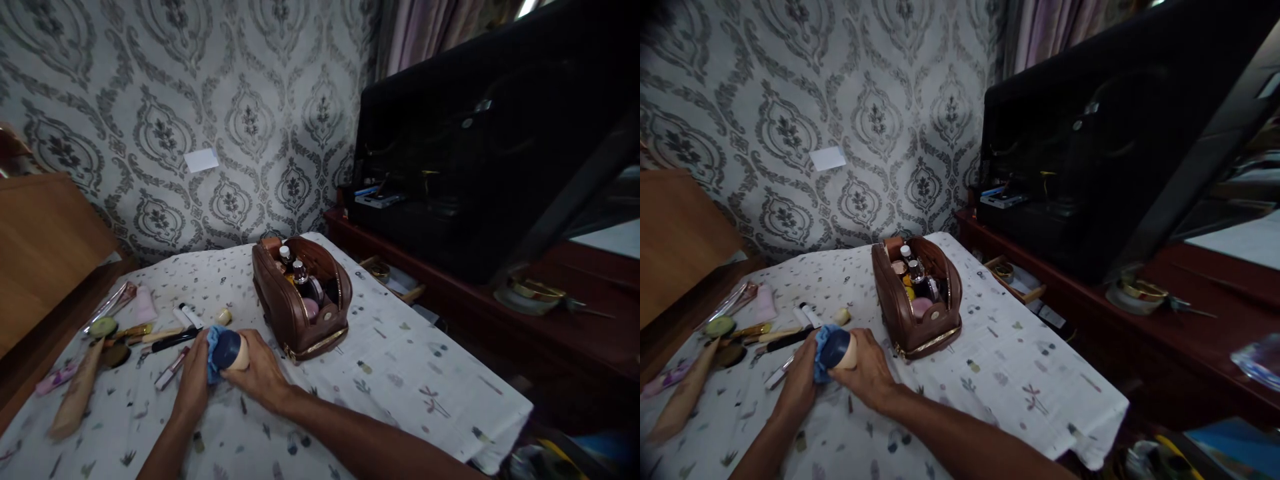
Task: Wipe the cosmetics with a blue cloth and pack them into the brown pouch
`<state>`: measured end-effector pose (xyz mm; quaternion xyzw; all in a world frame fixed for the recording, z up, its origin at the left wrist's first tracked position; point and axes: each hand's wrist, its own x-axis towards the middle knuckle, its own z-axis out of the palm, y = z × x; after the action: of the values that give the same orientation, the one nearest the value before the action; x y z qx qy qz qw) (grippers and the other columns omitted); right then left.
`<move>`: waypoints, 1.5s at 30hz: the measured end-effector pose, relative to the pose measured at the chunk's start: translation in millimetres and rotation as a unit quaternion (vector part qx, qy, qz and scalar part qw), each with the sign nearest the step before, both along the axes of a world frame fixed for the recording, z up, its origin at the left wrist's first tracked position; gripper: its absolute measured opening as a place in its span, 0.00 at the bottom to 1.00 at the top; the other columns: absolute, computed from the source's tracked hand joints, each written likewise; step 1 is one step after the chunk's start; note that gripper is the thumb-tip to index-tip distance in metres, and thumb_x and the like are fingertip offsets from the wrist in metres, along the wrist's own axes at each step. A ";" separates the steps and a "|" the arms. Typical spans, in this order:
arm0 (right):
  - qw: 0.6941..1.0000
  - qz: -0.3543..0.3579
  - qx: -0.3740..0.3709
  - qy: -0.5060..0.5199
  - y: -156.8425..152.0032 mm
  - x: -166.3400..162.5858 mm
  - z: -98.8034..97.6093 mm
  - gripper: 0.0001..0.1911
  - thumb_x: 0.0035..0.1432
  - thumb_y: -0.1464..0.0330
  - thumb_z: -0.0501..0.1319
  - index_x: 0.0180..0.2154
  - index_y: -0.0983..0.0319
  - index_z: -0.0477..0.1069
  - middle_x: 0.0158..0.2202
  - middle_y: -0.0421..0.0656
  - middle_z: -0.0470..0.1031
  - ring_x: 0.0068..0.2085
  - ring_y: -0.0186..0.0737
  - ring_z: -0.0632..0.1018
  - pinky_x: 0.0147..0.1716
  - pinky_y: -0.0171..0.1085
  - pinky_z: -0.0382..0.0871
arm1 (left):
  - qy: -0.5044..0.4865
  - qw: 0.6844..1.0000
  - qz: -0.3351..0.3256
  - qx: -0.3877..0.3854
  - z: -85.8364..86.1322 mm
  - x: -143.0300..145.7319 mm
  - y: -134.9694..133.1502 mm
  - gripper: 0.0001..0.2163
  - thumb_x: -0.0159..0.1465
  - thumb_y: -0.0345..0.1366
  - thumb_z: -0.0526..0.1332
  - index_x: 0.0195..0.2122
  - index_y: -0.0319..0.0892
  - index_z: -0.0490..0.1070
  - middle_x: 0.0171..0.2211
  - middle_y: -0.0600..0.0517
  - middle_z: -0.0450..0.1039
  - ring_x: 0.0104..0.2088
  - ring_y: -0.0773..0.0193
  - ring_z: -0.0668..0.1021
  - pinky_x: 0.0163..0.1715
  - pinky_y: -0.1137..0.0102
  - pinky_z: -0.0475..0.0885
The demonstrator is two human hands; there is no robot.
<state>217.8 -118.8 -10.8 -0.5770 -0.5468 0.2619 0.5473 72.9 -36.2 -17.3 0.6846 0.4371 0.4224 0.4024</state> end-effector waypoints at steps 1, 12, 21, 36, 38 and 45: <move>1.000 -0.005 -0.008 0.023 0.3 1.1 0.0 0.28 0.46 0.66 0.71 0.49 0.60 0.66 0.47 0.46 0.74 0.48 0.48 0.77 0.49 0.46 0.72 | -0.002 1.000 0.004 -0.010 4.2 2.1 -4.7 0.23 0.69 0.54 0.50 0.56 0.45 0.69 0.53 0.46 0.76 0.59 0.53 0.74 0.58 0.58 0.70; 0.995 0.041 0.042 -0.077 0.5 2.3 -17.7 0.43 0.60 0.66 0.58 0.70 0.69 0.40 0.64 0.62 0.60 0.65 0.54 0.64 0.64 0.55 0.60 | 0.025 0.998 -0.052 0.028 6.0 15.2 -26.6 0.33 0.66 0.50 0.58 0.69 0.46 0.50 0.68 0.42 0.57 0.68 0.49 0.62 0.67 0.52 0.58; 0.994 0.069 0.080 -0.013 -7.9 4.1 6.6 0.28 0.63 0.62 0.58 0.62 0.64 0.59 0.58 0.53 0.71 0.58 0.48 0.73 0.59 0.47 0.67 | -0.046 0.999 -0.014 -0.023 12.8 9.0 -17.1 0.31 0.60 0.55 0.62 0.60 0.44 0.64 0.59 0.44 0.70 0.60 0.49 0.72 0.62 0.56 0.65; 0.992 0.018 -0.006 0.128 9.7 3.3 -2.6 0.37 0.45 0.58 0.71 0.54 0.61 0.62 0.53 0.50 0.74 0.53 0.48 0.76 0.53 0.46 0.71 | -0.013 0.997 -0.050 0.054 24.1 12.3 -26.1 0.21 0.67 0.48 0.57 0.58 0.44 0.67 0.59 0.46 0.71 0.60 0.54 0.72 0.64 0.59 0.62; 0.980 0.040 -0.011 0.196 11.2 3.6 0.9 0.35 0.43 0.57 0.72 0.51 0.59 0.62 0.49 0.47 0.75 0.49 0.45 0.78 0.49 0.43 0.74 | -0.018 0.997 -0.040 0.066 25.1 12.6 -27.8 0.21 0.68 0.47 0.56 0.58 0.44 0.67 0.59 0.46 0.71 0.61 0.54 0.72 0.64 0.59 0.62; 0.917 0.046 -0.040 0.395 12.7 5.1 10.9 0.33 0.40 0.60 0.73 0.47 0.60 0.64 0.41 0.42 0.77 0.43 0.43 0.79 0.48 0.43 0.74 | 0.003 0.994 -0.096 0.048 20.5 13.5 -31.7 0.36 0.60 0.48 0.66 0.65 0.44 0.53 0.65 0.40 0.61 0.63 0.49 0.68 0.63 0.56 0.63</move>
<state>222.9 -106.1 0.1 -0.4224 -0.3013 0.5150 0.6823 86.4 -67.9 3.1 0.7430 0.3498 0.4008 0.4061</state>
